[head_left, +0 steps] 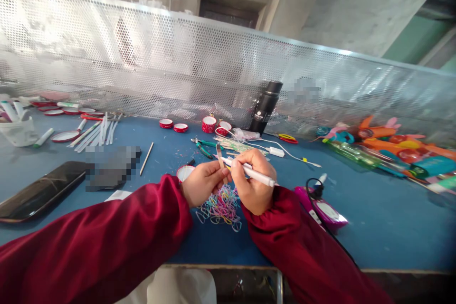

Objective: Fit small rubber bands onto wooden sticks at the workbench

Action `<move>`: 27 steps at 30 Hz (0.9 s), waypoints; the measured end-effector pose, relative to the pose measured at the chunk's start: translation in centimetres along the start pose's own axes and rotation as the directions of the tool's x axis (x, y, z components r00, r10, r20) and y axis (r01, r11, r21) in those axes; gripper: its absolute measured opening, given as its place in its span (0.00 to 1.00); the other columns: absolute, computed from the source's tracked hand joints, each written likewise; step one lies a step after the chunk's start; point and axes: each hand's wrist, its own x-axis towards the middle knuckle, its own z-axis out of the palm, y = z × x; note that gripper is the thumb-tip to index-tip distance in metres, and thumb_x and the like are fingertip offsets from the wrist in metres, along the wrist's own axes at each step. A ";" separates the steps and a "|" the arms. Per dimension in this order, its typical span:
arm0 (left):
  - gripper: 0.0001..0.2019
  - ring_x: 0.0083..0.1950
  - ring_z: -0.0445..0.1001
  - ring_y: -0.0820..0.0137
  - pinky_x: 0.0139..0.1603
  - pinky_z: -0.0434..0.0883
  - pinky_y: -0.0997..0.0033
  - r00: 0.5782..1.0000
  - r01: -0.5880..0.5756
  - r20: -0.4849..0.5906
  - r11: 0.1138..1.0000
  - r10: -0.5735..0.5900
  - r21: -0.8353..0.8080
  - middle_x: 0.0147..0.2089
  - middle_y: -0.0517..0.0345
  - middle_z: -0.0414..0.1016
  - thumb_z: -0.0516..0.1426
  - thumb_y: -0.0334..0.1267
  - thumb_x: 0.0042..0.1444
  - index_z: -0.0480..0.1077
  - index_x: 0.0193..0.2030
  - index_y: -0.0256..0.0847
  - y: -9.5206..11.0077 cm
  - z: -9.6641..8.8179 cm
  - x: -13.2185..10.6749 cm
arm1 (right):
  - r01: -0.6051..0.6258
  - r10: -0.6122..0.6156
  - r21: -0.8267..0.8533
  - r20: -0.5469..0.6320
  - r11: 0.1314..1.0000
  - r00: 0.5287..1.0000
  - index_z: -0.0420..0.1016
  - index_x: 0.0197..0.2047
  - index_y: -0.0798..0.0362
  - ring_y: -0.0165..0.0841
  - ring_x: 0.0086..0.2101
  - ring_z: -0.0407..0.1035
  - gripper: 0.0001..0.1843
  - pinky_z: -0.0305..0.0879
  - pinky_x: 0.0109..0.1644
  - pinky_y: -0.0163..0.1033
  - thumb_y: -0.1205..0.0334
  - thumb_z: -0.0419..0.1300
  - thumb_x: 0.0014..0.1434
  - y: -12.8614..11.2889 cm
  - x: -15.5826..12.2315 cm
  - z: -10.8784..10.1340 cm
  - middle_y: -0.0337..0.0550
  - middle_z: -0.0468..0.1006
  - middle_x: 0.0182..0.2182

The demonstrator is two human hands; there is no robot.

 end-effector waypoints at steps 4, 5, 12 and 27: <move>0.20 0.20 0.55 0.80 0.21 0.53 0.77 1.000 0.012 -0.011 1.000 -0.011 0.003 0.21 0.66 0.57 0.54 0.56 0.55 0.62 0.30 0.37 0.1 0.1 0.0 | -0.014 0.014 -0.027 -0.017 1.000 1.000 0.65 0.30 0.50 0.32 0.28 0.66 0.04 0.63 0.33 0.38 0.65 0.58 0.55 0.0 0.0 0.0 0.38 0.71 0.26; 0.21 0.20 0.54 0.80 0.21 0.53 0.77 1.000 0.013 -0.007 1.000 -0.012 0.004 0.21 0.66 0.57 0.54 0.56 0.54 0.62 0.29 0.37 0.1 0.1 0.0 | -0.015 0.014 -0.025 -0.025 1.000 1.000 0.65 0.30 0.50 0.32 0.28 0.66 0.04 0.63 0.33 0.38 0.65 0.58 0.55 0.0 0.0 -0.1 0.38 0.71 0.26; 0.21 0.21 0.54 0.80 0.22 0.54 0.76 1.000 -0.002 -0.011 1.000 0.001 -0.010 0.21 0.66 0.57 0.54 0.57 0.54 0.62 0.31 0.37 0.1 0.1 0.0 | -0.023 0.023 -0.001 0.006 1.000 1.000 0.66 0.30 0.50 0.32 0.28 0.66 0.03 0.63 0.33 0.38 0.64 0.58 0.55 0.0 -0.1 0.1 0.38 0.71 0.26; 0.21 0.21 0.55 0.80 0.22 0.55 0.76 1.000 -0.025 0.001 0.999 0.025 0.040 0.22 0.66 0.57 0.52 0.56 0.56 0.60 0.29 0.38 -0.3 -0.1 0.0 | -0.017 0.017 0.004 0.021 1.000 1.000 0.66 0.31 0.51 0.32 0.29 0.68 0.03 0.64 0.33 0.38 0.65 0.58 0.54 -0.2 -0.4 0.3 0.39 0.72 0.27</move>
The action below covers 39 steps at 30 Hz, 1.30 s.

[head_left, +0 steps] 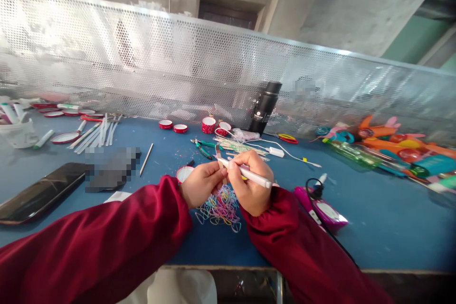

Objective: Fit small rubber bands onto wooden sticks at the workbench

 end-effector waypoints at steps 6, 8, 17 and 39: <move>0.21 0.21 0.55 0.80 0.21 0.54 0.77 1.000 0.011 -0.020 1.000 -0.011 -0.013 0.21 0.66 0.57 0.53 0.57 0.55 0.62 0.30 0.37 0.1 0.0 0.0 | 0.004 -0.006 -0.053 -0.028 0.999 1.000 0.66 0.29 0.51 0.31 0.27 0.66 0.04 0.62 0.32 0.38 0.65 0.58 0.55 0.2 0.3 -0.2 0.38 0.71 0.25; 0.21 0.21 0.55 0.80 0.21 0.53 0.77 1.000 0.016 -0.023 1.000 -0.017 -0.015 0.21 0.66 0.56 0.53 0.56 0.56 0.63 0.30 0.37 0.0 0.0 0.0 | 0.007 -0.009 -0.055 -0.048 0.998 0.999 0.65 0.29 0.51 0.31 0.27 0.66 0.05 0.62 0.32 0.38 0.65 0.58 0.55 0.2 0.3 -0.3 0.37 0.70 0.25; 0.21 0.21 0.54 0.80 0.22 0.54 0.77 1.000 -0.002 -0.006 1.000 0.002 0.003 0.21 0.66 0.56 0.52 0.57 0.56 0.60 0.28 0.38 -0.1 0.0 0.0 | 0.022 -0.022 -0.031 -0.003 0.999 1.000 0.66 0.31 0.51 0.32 0.29 0.68 0.03 0.64 0.33 0.38 0.65 0.58 0.55 0.0 0.0 0.1 0.39 0.72 0.27; 0.21 0.21 0.54 0.80 0.22 0.54 0.76 1.000 0.014 -0.018 1.000 -0.014 -0.017 0.21 0.66 0.56 0.53 0.57 0.55 0.61 0.29 0.38 0.0 0.0 0.1 | 0.060 -0.061 -0.060 -0.024 0.996 0.998 0.66 0.31 0.51 0.33 0.29 0.68 0.03 0.64 0.34 0.38 0.65 0.58 0.55 0.1 0.1 -0.1 0.39 0.72 0.27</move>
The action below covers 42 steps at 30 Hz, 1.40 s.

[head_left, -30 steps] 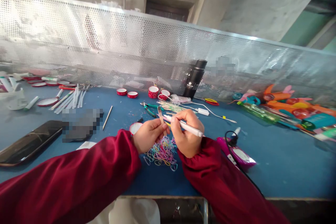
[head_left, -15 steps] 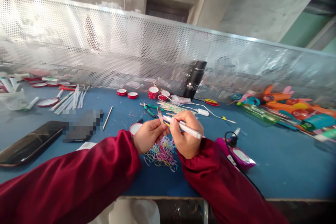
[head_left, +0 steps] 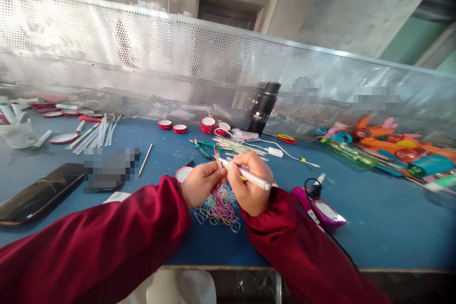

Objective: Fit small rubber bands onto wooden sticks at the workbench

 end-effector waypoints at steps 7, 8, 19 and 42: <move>0.22 0.21 0.54 0.80 0.21 0.54 0.76 1.000 0.012 -0.005 1.000 -0.012 0.009 0.21 0.66 0.56 0.53 0.58 0.54 0.62 0.30 0.38 0.2 0.0 0.0 | -0.008 0.007 -0.025 -0.031 1.000 0.999 0.66 0.30 0.51 0.32 0.28 0.67 0.03 0.63 0.33 0.38 0.65 0.58 0.55 0.1 0.1 0.0 0.39 0.71 0.26; 0.22 0.21 0.54 0.80 0.21 0.53 0.76 1.000 0.010 0.000 1.000 -0.010 0.007 0.21 0.66 0.56 0.53 0.58 0.54 0.62 0.30 0.38 0.2 0.0 0.0 | -0.004 0.003 -0.017 -0.030 1.000 1.000 0.66 0.31 0.51 0.32 0.29 0.68 0.03 0.64 0.33 0.38 0.65 0.58 0.55 0.0 0.1 0.0 0.39 0.72 0.26; 0.21 0.20 0.55 0.80 0.21 0.54 0.76 1.000 0.009 0.004 1.000 -0.009 0.005 0.21 0.66 0.56 0.53 0.57 0.55 0.61 0.30 0.38 0.2 0.1 -0.1 | -0.025 0.025 -0.004 -0.009 1.000 1.000 0.66 0.31 0.50 0.33 0.29 0.68 0.03 0.64 0.33 0.39 0.64 0.57 0.56 0.0 0.2 -0.1 0.40 0.72 0.27; 0.20 0.20 0.54 0.80 0.21 0.52 0.77 1.000 -0.008 -0.013 0.999 0.008 -0.046 0.20 0.67 0.56 0.54 0.56 0.55 0.62 0.29 0.37 0.1 0.1 0.0 | -0.028 0.028 0.007 0.002 1.000 1.000 0.66 0.30 0.50 0.32 0.28 0.67 0.04 0.63 0.33 0.38 0.64 0.58 0.56 0.1 0.1 -0.2 0.38 0.71 0.26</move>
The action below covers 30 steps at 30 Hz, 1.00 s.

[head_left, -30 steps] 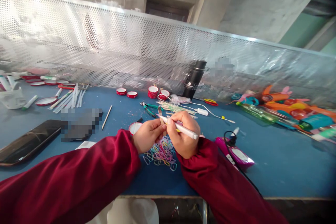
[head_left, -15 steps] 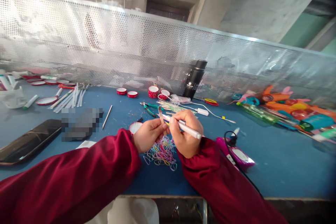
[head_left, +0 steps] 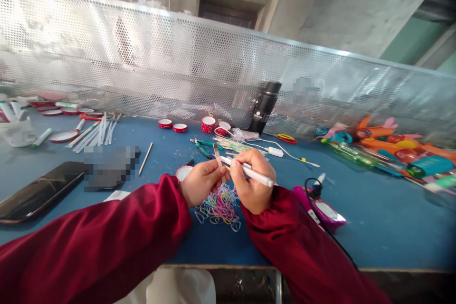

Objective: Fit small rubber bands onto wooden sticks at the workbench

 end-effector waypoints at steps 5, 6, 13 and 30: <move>0.21 0.20 0.54 0.80 0.21 0.53 0.76 1.000 0.016 0.003 1.000 -0.016 0.013 0.21 0.66 0.57 0.54 0.56 0.55 0.62 0.29 0.37 0.2 0.0 -0.1 | -0.011 0.011 -0.005 0.007 1.000 1.000 0.66 0.30 0.50 0.32 0.28 0.67 0.04 0.63 0.32 0.38 0.63 0.58 0.56 -0.1 0.0 0.0 0.39 0.72 0.26; 0.21 0.20 0.54 0.80 0.21 0.53 0.76 1.000 0.018 0.004 1.000 -0.018 0.015 0.21 0.66 0.57 0.54 0.56 0.55 0.62 0.29 0.37 0.2 0.0 -0.1 | -0.013 0.013 -0.005 0.007 1.000 1.000 0.66 0.30 0.50 0.32 0.28 0.67 0.04 0.63 0.32 0.38 0.63 0.58 0.56 -0.1 0.0 0.0 0.39 0.72 0.26; 0.20 0.20 0.55 0.80 0.21 0.53 0.76 0.999 0.027 0.018 0.999 -0.028 0.032 0.21 0.66 0.57 0.54 0.56 0.55 0.62 0.30 0.37 0.3 0.1 -0.1 | -0.012 0.012 -0.010 -0.007 1.000 1.000 0.66 0.30 0.50 0.32 0.28 0.67 0.04 0.63 0.32 0.38 0.64 0.58 0.55 -0.1 0.1 0.0 0.38 0.71 0.25; 0.19 0.20 0.54 0.80 0.21 0.54 0.76 0.999 0.020 0.050 0.999 -0.022 0.047 0.20 0.67 0.56 0.53 0.55 0.56 0.59 0.29 0.38 0.0 0.0 0.0 | 0.010 -0.011 0.035 0.034 0.999 0.999 0.66 0.31 0.50 0.34 0.30 0.67 0.02 0.65 0.34 0.40 0.65 0.58 0.54 0.1 -0.1 0.0 0.40 0.71 0.27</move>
